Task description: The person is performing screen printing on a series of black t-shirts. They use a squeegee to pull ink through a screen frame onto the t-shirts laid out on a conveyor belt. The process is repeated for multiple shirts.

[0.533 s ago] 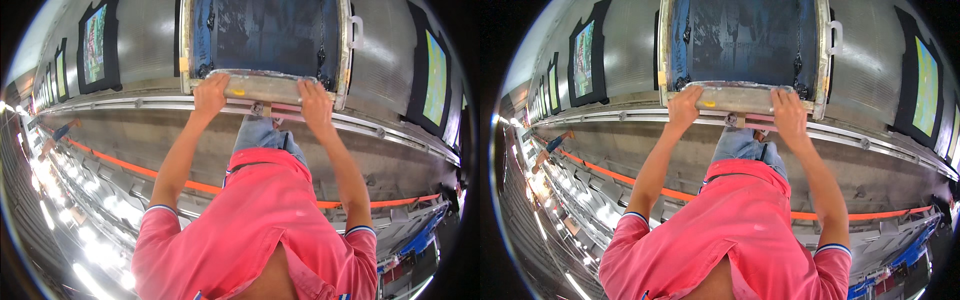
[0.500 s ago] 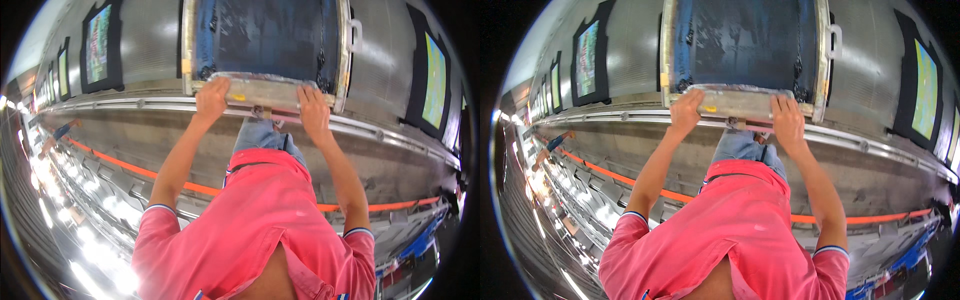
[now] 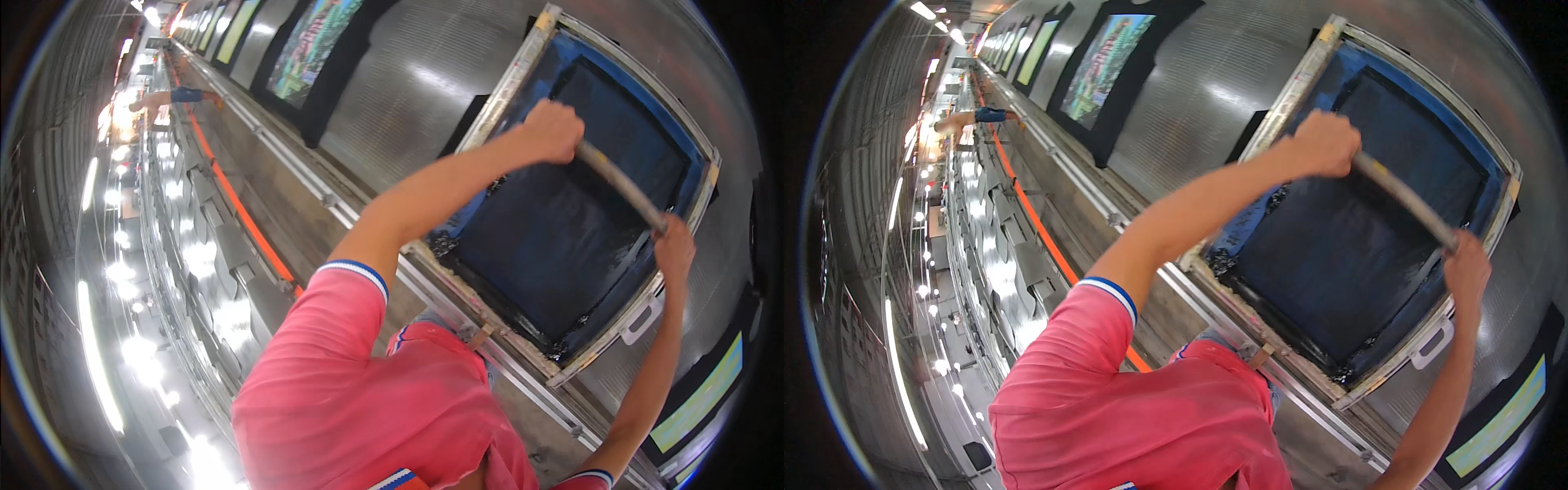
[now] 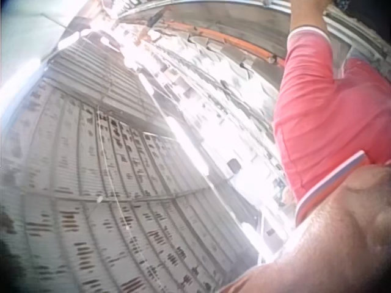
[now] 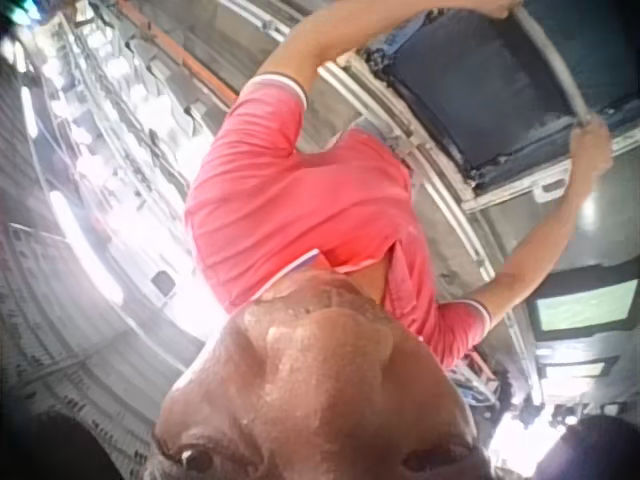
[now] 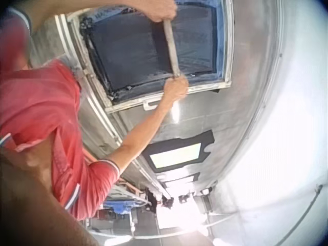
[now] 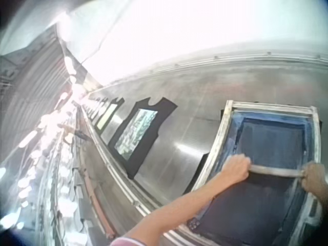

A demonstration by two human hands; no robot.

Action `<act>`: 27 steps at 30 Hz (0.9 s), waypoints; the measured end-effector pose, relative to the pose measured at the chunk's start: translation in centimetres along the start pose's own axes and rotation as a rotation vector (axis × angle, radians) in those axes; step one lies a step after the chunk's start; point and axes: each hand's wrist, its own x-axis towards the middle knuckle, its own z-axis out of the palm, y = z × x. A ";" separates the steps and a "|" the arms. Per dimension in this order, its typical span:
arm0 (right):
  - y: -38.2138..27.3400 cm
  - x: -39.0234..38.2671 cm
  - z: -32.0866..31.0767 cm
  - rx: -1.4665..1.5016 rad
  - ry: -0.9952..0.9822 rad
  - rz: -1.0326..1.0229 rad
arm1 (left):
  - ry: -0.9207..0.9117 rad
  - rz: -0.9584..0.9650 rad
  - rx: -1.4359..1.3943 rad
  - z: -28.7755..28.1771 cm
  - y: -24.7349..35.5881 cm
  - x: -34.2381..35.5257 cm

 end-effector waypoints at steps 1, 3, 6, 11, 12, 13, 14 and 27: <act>3.0 2.9 1.0 -0.037 0.007 -0.080 | -0.098 -0.028 0.047 -2.0 -0.1 2.8; 0.9 10.1 0.3 -0.054 -0.014 -0.154 | -0.112 -0.101 0.103 -2.5 -5.3 6.1; -3.5 20.3 -1.7 -0.067 -0.007 -0.185 | -0.060 -0.095 0.179 -1.6 -10.8 12.7; 0.4 24.5 -2.7 -0.086 0.040 -0.083 | 0.020 -0.020 0.161 -1.5 -10.7 19.7; 0.4 24.8 -2.4 -0.082 -0.025 -0.042 | 0.011 -0.026 0.172 -1.5 -11.0 20.1; 0.1 24.5 -2.4 -0.118 -0.013 -0.021 | 0.006 -0.028 0.175 -0.7 -11.2 20.5; -0.4 24.0 -2.3 -0.154 -0.001 -0.006 | 0.001 -0.034 0.180 0.2 -11.5 20.8; -6.8 5.0 5.6 0.042 0.011 -0.211 | -0.053 -0.043 0.122 5.9 -7.9 -0.8</act>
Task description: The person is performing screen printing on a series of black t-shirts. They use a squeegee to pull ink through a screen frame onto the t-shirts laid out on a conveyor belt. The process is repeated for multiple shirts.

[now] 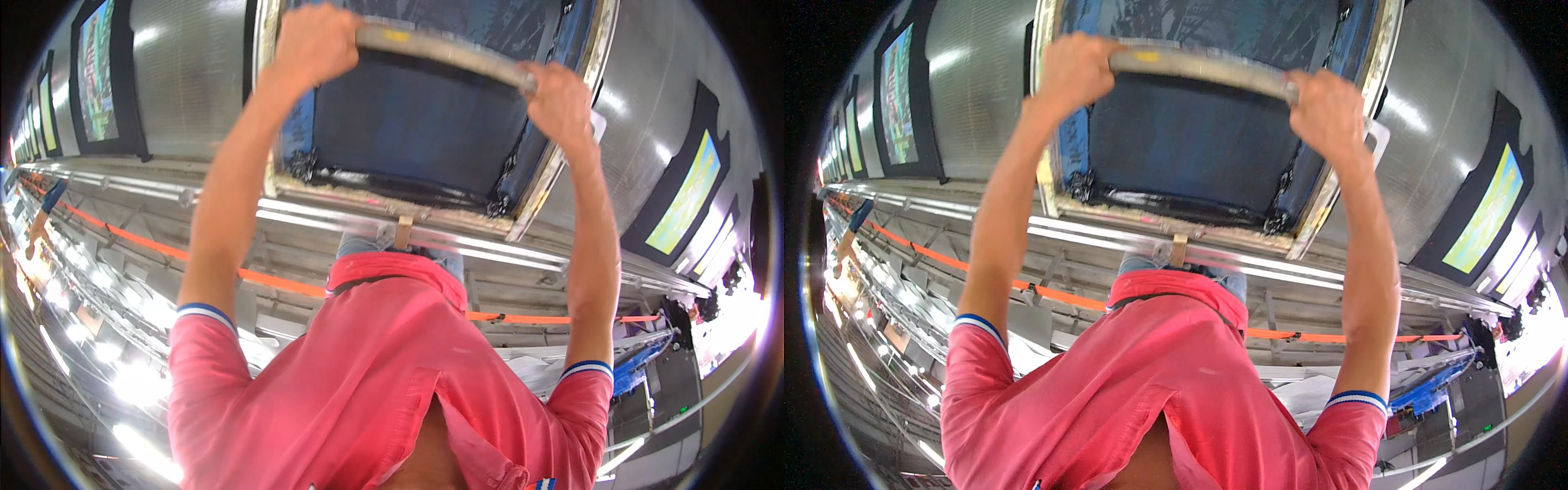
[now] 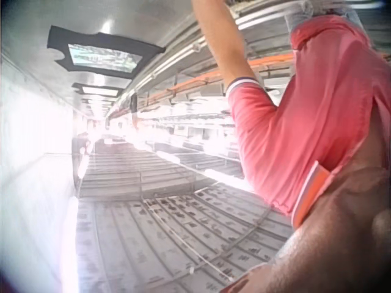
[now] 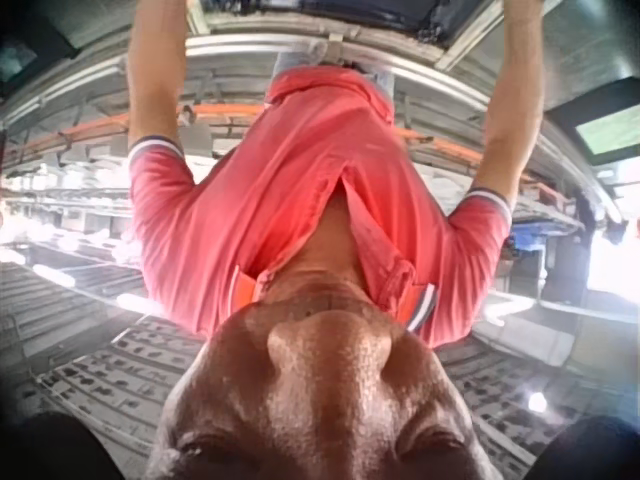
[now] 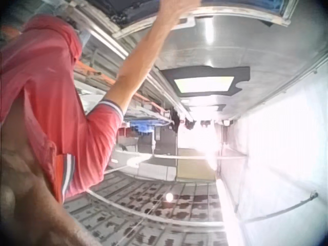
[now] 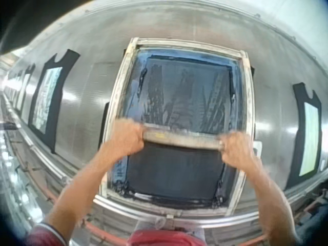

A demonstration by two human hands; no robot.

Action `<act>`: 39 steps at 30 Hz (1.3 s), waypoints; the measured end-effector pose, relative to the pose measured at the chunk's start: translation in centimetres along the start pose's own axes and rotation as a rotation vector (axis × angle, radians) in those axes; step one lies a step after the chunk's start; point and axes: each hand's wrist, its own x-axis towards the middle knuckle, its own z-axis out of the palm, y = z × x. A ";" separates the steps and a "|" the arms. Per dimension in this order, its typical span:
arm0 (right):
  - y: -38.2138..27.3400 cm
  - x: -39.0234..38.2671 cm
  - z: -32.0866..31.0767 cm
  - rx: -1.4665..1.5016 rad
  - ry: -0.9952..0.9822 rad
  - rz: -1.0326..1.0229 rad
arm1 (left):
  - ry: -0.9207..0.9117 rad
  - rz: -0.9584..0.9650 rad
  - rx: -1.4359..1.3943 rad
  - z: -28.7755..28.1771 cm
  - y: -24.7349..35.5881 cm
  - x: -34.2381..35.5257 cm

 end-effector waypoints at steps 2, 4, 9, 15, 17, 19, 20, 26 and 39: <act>-2.1 -3.5 3.1 0.069 0.024 -0.032 | 0.001 -0.040 -0.044 2.4 1.5 -5.4; -5.1 -8.6 4.9 0.157 0.015 0.014 | -0.018 -0.053 -0.143 4.3 3.4 -11.0; -12.1 -22.5 1.3 0.218 -0.080 0.037 | -0.205 -0.052 -0.233 4.7 9.1 -24.6; -12.9 -26.0 -4.8 0.290 -0.167 0.174 | -0.236 0.179 -0.181 -5.0 13.2 -20.8; -12.5 -26.3 -6.8 0.546 -0.127 0.177 | -0.164 0.203 -0.184 -5.9 16.7 -22.1; -11.4 -26.4 -7.5 0.754 0.004 0.304 | -0.136 0.207 -0.253 -2.4 20.0 -22.2; -10.5 -25.5 -7.7 0.720 0.082 0.288 | -0.137 0.189 -0.296 -1.3 20.4 -21.7; 2.2 -29.2 -8.8 0.445 0.362 0.589 | -0.470 0.234 -0.344 -1.5 25.5 -14.3; 3.6 -33.6 -5.6 0.946 0.444 1.114 | -1.040 0.484 -0.387 -9.9 18.8 -3.1</act>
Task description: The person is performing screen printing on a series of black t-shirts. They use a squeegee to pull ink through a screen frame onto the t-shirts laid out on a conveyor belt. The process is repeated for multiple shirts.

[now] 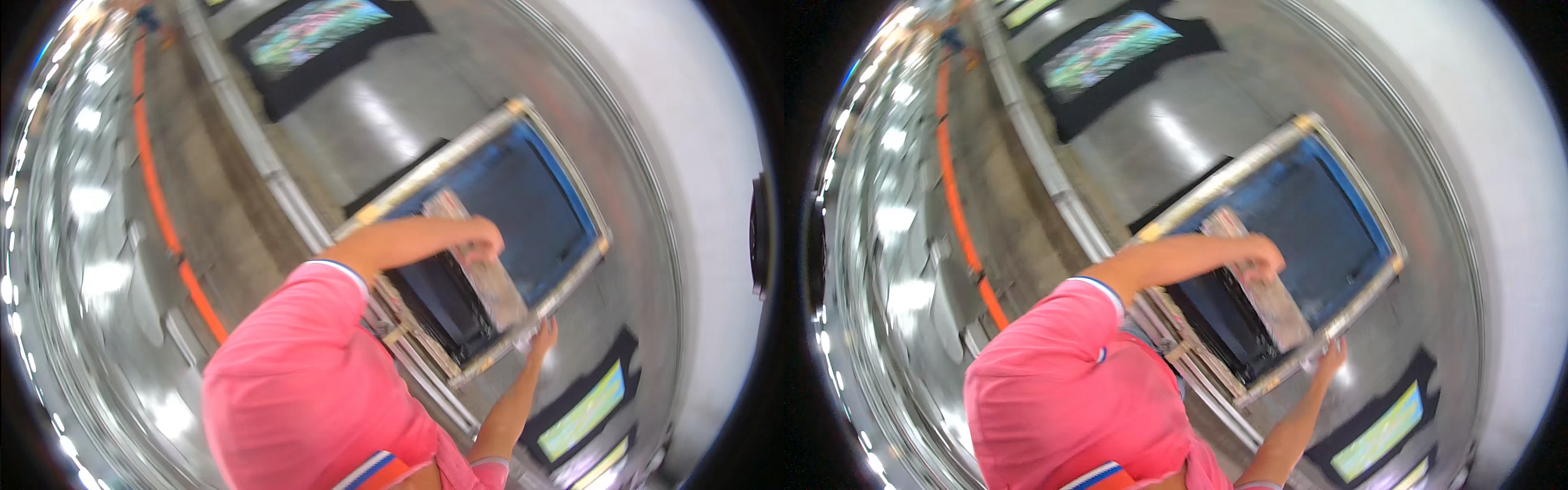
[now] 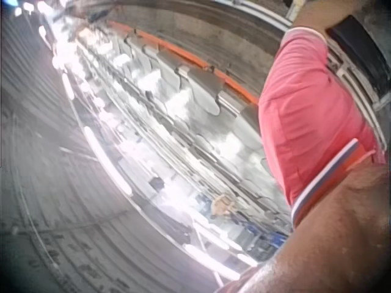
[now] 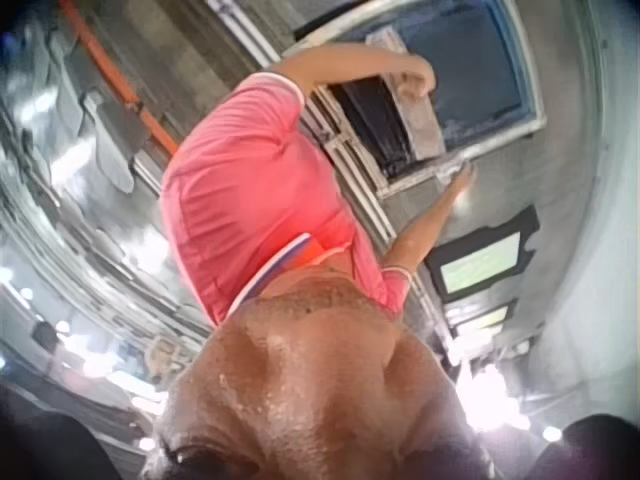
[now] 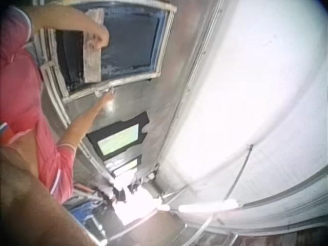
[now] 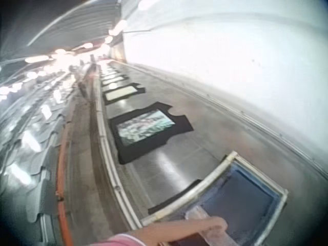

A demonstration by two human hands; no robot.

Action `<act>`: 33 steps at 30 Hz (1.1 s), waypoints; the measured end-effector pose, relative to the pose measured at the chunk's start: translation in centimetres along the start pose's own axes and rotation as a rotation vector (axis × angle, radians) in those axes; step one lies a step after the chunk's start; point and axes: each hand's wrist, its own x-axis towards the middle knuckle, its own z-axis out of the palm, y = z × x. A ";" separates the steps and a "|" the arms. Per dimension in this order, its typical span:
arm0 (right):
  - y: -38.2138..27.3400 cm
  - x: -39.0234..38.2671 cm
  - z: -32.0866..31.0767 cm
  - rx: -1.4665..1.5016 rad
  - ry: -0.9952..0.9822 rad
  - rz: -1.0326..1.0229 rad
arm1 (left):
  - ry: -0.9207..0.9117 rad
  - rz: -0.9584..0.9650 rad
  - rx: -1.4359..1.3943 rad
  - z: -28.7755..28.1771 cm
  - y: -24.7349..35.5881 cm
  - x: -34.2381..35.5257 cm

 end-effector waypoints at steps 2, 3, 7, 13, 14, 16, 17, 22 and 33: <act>-2.8 0.9 7.1 -0.090 -0.107 -0.033 | 0.247 -0.131 0.044 -2.2 -4.6 -5.6; 1.1 4.2 6.4 -0.161 0.052 -0.154 | 0.292 -0.122 0.084 -4.8 -4.0 -7.9; -5.2 2.5 14.0 -0.217 -0.003 -0.128 | 0.492 -0.266 0.008 -9.2 -11.9 -9.5; -12.7 -3.8 15.1 -0.052 -0.041 0.016 | 0.679 -0.198 0.160 -19.3 -16.5 -6.7; -12.2 -4.5 15.0 -0.065 -0.039 0.004 | 0.717 -0.210 0.163 -20.1 -17.2 -5.9; -12.2 -4.9 14.6 -0.121 -0.054 0.019 | 0.856 -0.190 0.188 -21.6 -18.0 -4.8; -12.1 -4.5 14.6 -0.143 -0.038 -0.011 | 0.956 -0.162 0.208 -22.1 -18.7 -4.4; -11.6 -4.9 14.8 -0.239 0.003 -0.033 | 1.126 -0.141 0.298 -20.4 -19.2 -2.6; -11.7 3.2 18.0 -0.362 -0.006 -0.139 | 1.257 -0.066 0.149 -3.3 -19.3 -3.4</act>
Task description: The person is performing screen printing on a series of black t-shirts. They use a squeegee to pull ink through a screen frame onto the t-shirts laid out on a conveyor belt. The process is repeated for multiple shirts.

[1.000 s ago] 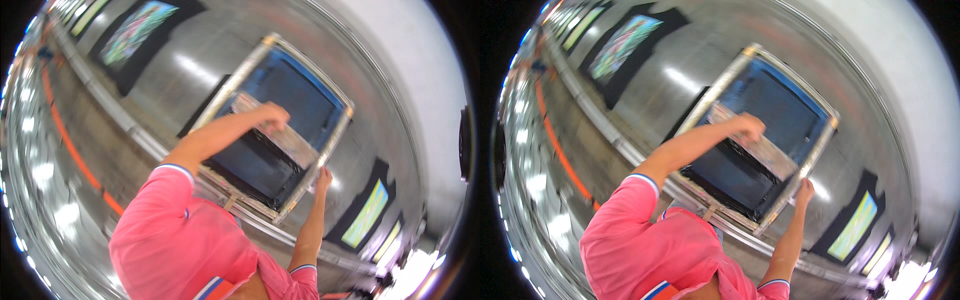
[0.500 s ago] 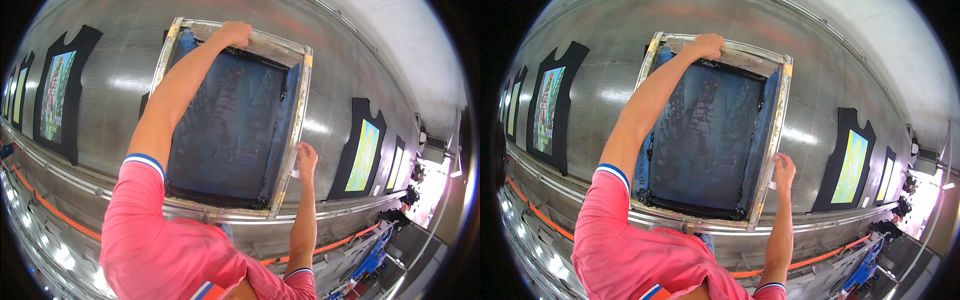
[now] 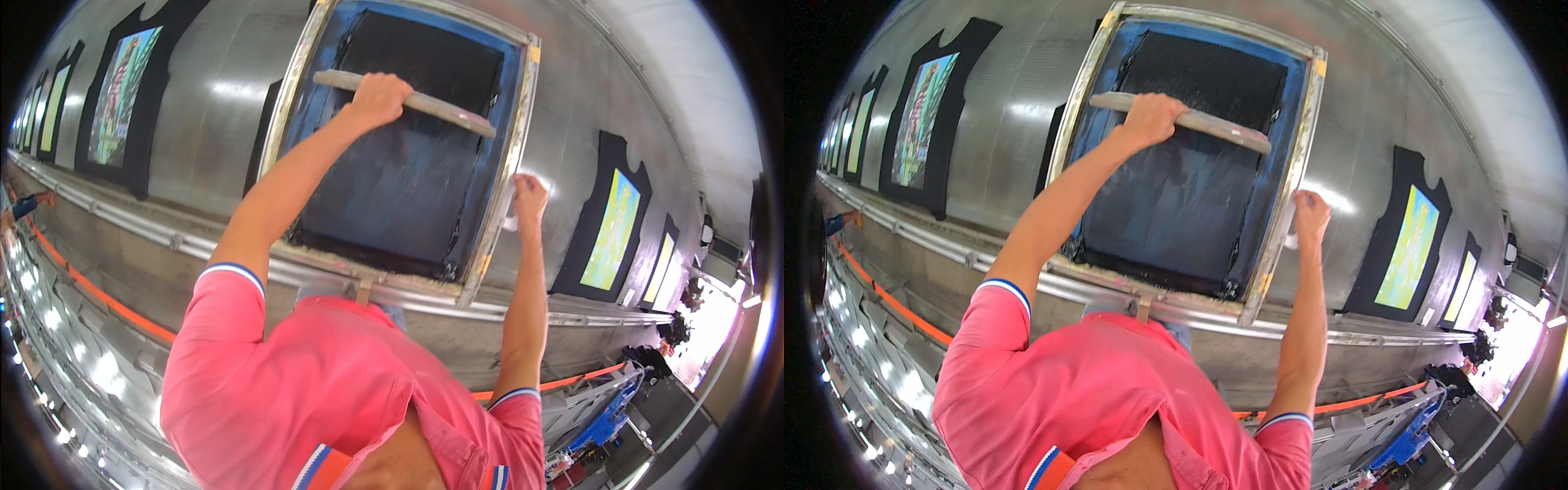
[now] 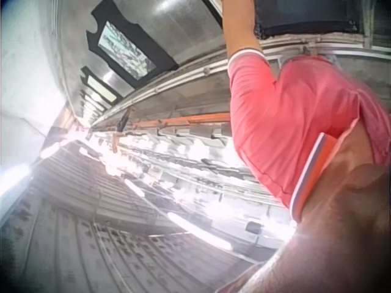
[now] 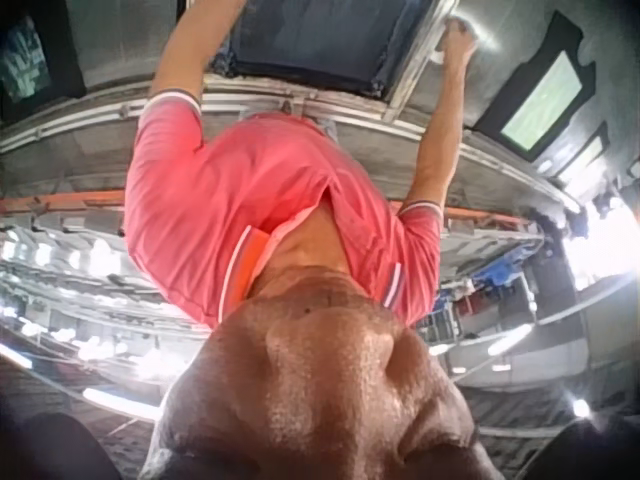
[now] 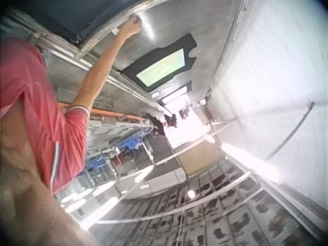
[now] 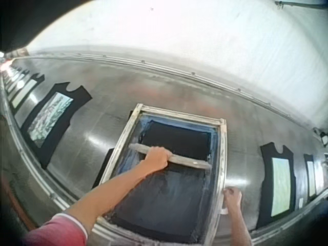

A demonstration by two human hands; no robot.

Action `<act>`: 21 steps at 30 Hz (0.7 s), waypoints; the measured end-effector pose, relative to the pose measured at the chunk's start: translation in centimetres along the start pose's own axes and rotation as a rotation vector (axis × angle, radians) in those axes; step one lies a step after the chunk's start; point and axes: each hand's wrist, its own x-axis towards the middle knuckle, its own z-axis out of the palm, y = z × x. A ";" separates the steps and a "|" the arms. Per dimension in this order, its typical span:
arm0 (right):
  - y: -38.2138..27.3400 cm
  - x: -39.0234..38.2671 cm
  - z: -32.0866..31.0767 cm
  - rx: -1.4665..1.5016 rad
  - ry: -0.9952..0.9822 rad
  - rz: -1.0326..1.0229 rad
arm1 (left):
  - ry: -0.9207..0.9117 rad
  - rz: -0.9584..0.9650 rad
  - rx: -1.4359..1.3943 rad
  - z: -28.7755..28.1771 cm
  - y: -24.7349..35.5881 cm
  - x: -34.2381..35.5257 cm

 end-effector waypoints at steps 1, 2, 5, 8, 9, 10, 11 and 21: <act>-1.3 1.3 0.9 0.017 -0.017 0.000 | 0.014 0.011 -0.010 1.3 -0.6 -2.0; -3.1 2.5 1.5 0.031 -0.030 -0.001 | 0.031 0.024 -0.023 2.1 -0.9 -4.0; -3.5 6.1 3.3 0.036 0.060 -0.093 | 0.134 0.044 -0.124 3.9 1.0 -10.4; -2.8 7.7 5.3 0.031 0.051 -0.049 | 0.179 0.068 -0.104 8.3 3.2 -20.2; -1.9 7.8 6.2 0.031 0.061 -0.043 | 0.179 0.059 -0.081 9.9 4.2 -23.5; -0.9 7.8 7.0 0.031 0.073 -0.036 | 0.176 0.044 -0.038 11.0 5.4 -26.2; 0.0 7.5 7.5 0.032 0.083 -0.030 | 0.168 0.050 -0.029 11.8 6.5 -28.5; 5.8 3.6 5.6 -0.018 0.246 -0.157 | 0.024 0.019 -0.029 11.6 11.4 -33.0</act>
